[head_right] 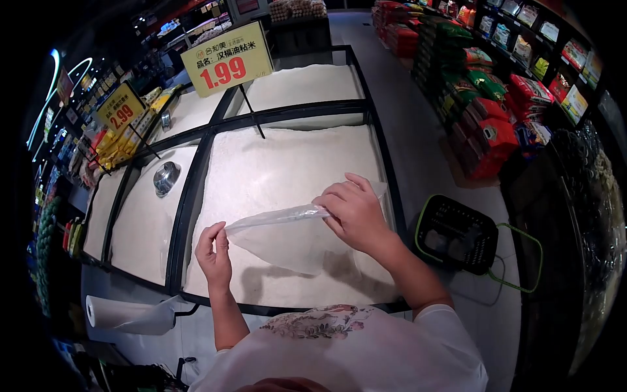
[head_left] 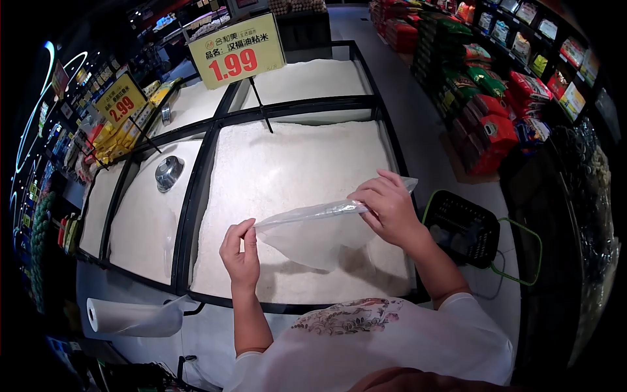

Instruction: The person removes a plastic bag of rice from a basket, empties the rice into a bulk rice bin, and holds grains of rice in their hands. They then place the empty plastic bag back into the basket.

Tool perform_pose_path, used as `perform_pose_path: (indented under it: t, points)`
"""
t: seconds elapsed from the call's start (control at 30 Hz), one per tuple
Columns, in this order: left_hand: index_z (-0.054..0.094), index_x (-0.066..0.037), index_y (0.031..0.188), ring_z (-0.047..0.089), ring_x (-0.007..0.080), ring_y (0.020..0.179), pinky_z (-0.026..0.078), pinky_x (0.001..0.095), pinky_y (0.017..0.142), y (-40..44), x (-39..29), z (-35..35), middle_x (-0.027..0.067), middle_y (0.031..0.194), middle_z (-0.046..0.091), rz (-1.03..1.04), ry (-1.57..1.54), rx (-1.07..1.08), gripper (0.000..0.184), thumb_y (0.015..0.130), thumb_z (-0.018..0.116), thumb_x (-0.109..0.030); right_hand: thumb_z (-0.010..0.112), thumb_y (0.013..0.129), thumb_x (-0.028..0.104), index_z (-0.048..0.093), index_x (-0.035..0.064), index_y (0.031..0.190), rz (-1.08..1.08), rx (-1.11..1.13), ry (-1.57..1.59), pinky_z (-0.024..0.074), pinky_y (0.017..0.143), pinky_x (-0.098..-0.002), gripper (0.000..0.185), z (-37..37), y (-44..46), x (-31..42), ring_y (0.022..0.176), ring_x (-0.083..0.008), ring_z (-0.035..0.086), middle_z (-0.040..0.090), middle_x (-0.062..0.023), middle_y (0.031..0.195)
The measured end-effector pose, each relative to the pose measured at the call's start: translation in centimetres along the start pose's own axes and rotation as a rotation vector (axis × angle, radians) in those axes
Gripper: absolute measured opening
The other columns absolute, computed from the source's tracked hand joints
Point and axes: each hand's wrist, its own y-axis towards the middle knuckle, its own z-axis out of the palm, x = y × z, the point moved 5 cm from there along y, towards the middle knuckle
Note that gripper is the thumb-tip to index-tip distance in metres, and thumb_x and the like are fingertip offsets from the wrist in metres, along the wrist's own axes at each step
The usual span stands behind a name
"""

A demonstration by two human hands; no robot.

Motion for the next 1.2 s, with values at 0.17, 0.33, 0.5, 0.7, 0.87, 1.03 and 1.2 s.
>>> perform_pose_path:
  t: [0.17,0.33,0.5,0.7,0.87,1.03,1.2]
  points:
    - [0.038,-0.003,0.120,0.046,0.0159,0.076,0.040,0.0269,0.071,0.2,-0.9,1.9,0.0096,0.102,0.047,-0.011,0.069,0.265,0.056,0.069,0.061,-0.002,0.060,0.068,0.009,0.059,0.0097,0.080,-0.015,0.180,-0.001,0.0336,0.089,-0.0387,0.012,2.8,-0.9,-1.0,0.080,-0.0196,0.054,0.057,-0.0035,0.076]
    - [0.034,-0.004,0.124,0.047,0.0211,0.092,0.040,0.0309,0.081,-0.5,0.6,2.0,0.0124,0.115,0.041,-0.038,0.102,0.262,0.063,0.068,0.063,-0.005,0.060,0.070,0.011,0.059,0.0092,0.080,0.047,0.075,0.055,0.0338,0.088,-0.0389,0.010,0.4,-0.3,-0.6,0.082,-0.0199,0.054,0.057,-0.0041,0.077]
    - [0.039,-0.002,0.120,0.048,0.0228,0.097,0.040,0.0327,0.081,-0.1,-0.7,2.4,0.0143,0.116,0.043,-0.014,-0.026,0.089,0.055,0.070,0.062,-0.007,0.055,0.075,0.016,0.059,0.0110,0.082,0.028,0.268,-0.045,0.0312,0.090,-0.0380,0.010,2.3,-1.2,-0.7,0.081,-0.0188,0.053,0.056,-0.0029,0.078]
    - [0.057,0.002,0.091,0.054,0.0175,0.080,0.043,0.0263,0.069,-1.1,1.2,2.1,0.0108,0.086,0.057,-0.075,-0.185,0.210,0.016,0.078,0.054,-0.005,0.058,0.072,0.013,0.059,0.0116,0.083,-0.025,0.232,-0.010,0.0319,0.090,-0.0391,0.011,1.2,-0.9,-0.1,0.083,-0.0182,0.053,0.056,-0.0023,0.081]
    - [0.057,-0.001,0.089,0.051,0.0149,0.074,0.042,0.0248,0.068,-0.6,0.5,1.5,0.0076,0.082,0.053,-0.203,-0.536,-0.141,0.012,0.078,0.055,-0.005,0.061,0.065,0.007,0.060,0.0100,0.083,-0.031,0.129,0.105,0.0326,0.091,-0.0397,0.018,-0.3,-0.6,1.2,0.084,-0.0193,0.053,0.057,-0.0026,0.082]
    - [0.057,0.000,0.091,0.052,0.0157,0.068,0.042,0.0266,0.069,-0.9,-0.3,2.6,0.0058,0.078,0.053,0.166,-0.166,0.274,0.021,0.070,0.060,-0.002,0.063,0.064,0.007,0.059,0.0090,0.080,-0.023,0.367,-0.028,0.0342,0.090,-0.0373,0.017,2.2,-1.4,-0.1,0.085,-0.0194,0.054,0.058,-0.0027,0.080]
    - [0.055,0.001,0.093,0.051,0.0164,0.071,0.042,0.0265,0.068,-0.5,-0.3,1.0,0.0067,0.077,0.052,-0.130,-0.398,0.020,0.029,0.064,0.056,0.004,0.064,0.063,0.006,0.058,0.0092,0.079,0.009,0.110,0.158,0.0342,0.089,-0.0367,0.018,-0.3,-0.1,1.7,0.084,-0.0191,0.054,0.058,-0.0018,0.080]
